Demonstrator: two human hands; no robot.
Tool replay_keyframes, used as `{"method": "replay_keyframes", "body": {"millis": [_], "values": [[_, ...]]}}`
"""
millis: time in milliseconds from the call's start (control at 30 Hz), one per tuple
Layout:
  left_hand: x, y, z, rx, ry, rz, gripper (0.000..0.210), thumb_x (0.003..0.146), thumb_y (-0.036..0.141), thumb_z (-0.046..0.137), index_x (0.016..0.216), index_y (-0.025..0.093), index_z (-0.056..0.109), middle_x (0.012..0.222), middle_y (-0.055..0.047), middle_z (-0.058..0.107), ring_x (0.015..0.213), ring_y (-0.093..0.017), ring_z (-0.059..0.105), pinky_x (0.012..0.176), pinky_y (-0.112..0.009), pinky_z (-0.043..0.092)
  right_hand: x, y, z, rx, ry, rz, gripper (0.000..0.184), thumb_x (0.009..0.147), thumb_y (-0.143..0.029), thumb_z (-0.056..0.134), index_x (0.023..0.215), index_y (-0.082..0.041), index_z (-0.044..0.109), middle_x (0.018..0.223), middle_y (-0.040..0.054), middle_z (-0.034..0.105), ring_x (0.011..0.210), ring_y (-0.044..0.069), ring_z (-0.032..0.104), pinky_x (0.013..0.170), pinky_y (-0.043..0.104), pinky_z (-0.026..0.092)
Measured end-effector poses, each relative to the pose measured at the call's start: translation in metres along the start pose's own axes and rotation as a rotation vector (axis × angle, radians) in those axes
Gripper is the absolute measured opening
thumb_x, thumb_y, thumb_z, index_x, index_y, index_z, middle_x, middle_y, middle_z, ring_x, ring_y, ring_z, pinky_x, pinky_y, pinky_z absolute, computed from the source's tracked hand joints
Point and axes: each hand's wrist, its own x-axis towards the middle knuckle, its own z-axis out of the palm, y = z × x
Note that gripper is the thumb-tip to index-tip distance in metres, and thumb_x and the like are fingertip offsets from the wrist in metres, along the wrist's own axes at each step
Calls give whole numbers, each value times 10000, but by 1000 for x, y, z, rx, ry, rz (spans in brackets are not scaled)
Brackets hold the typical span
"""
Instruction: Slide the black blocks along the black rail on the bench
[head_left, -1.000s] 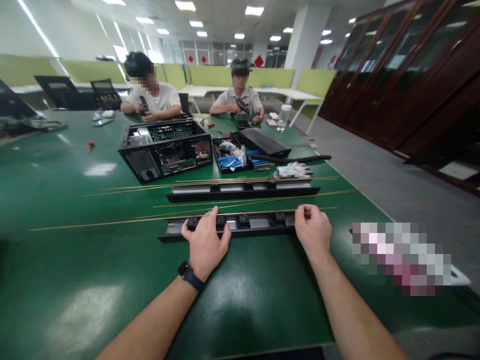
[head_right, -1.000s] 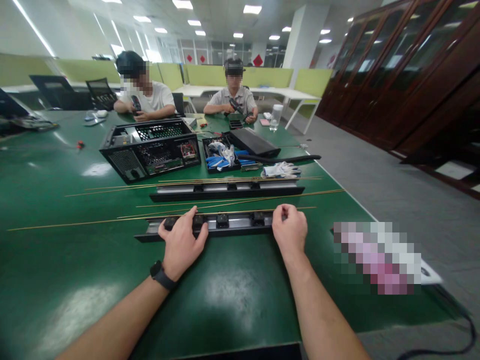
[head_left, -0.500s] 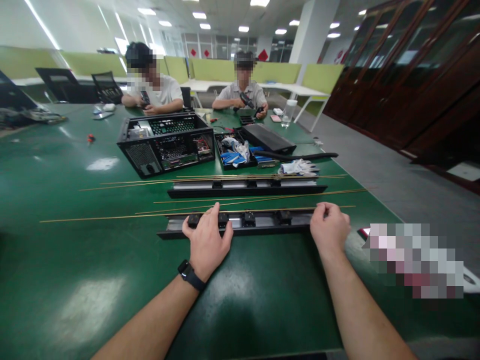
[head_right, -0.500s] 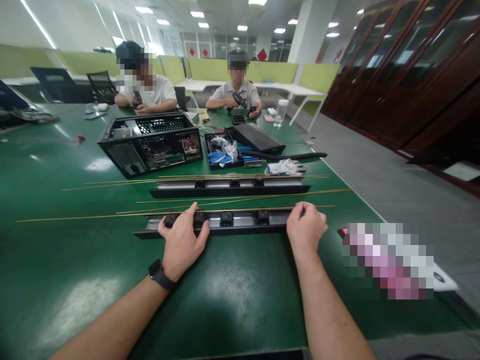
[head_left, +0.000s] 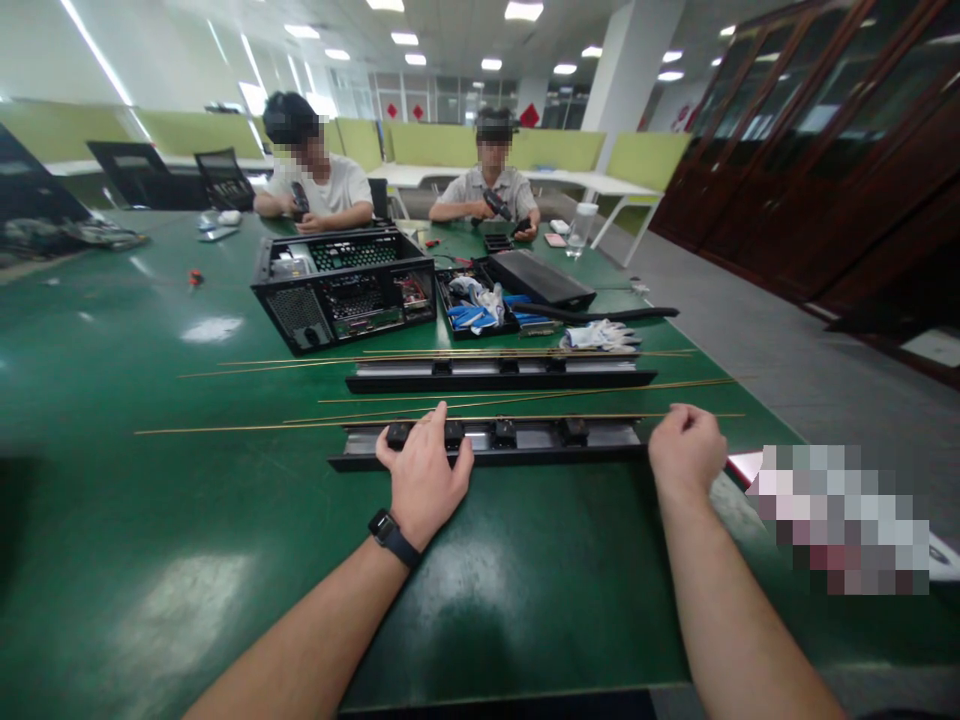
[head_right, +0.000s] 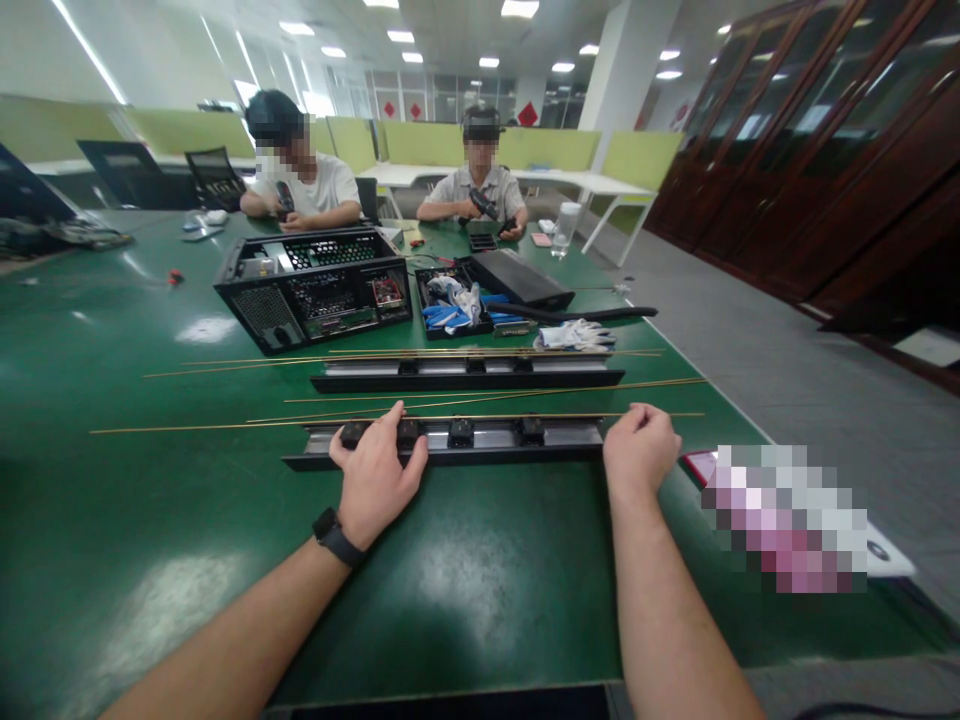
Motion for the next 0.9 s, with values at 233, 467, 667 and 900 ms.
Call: {"method": "replay_keyframes", "body": {"millis": [233, 467, 667, 900], "values": [[0, -2, 2, -1, -7, -8, 530, 999, 390, 550, 1484, 177, 524, 1337, -181, 726, 1249, -325, 658, 1213, -648, 166, -14, -9, 5, 149, -113, 21, 361, 875, -469, 544, 1007, -180, 716, 921, 98, 726, 837, 251, 641, 890, 413, 507], [-1, -2, 2, -1, -3, 5, 529, 998, 379, 551, 1486, 180, 516, 1328, -169, 731, 1248, -326, 663, 1219, -649, 160, -6, 1, 9, 187, -66, 30, 375, 869, -412, 539, 1045, -153, 745, 911, 103, 733, 813, 234, 636, 868, 401, 512], [-1, -2, 1, -12, -3, 4, 539, 1000, 376, 550, 1497, 172, 508, 1333, -178, 728, 1252, -321, 659, 1220, -650, 147, 1, 10, 12, 189, 26, 92, 361, 864, -367, 540, 1053, -137, 744, 866, 93, 724, 791, 236, 634, 835, 398, 521], [0, -1, 0, -9, -15, -3, 543, 995, 386, 550, 1492, 168, 523, 1332, -182, 728, 1256, -324, 655, 1209, -646, 175, -2, 14, 20, 237, -59, 59, 358, 851, -435, 623, 1049, -154, 723, 848, 57, 721, 777, 216, 649, 810, 374, 527]]}}
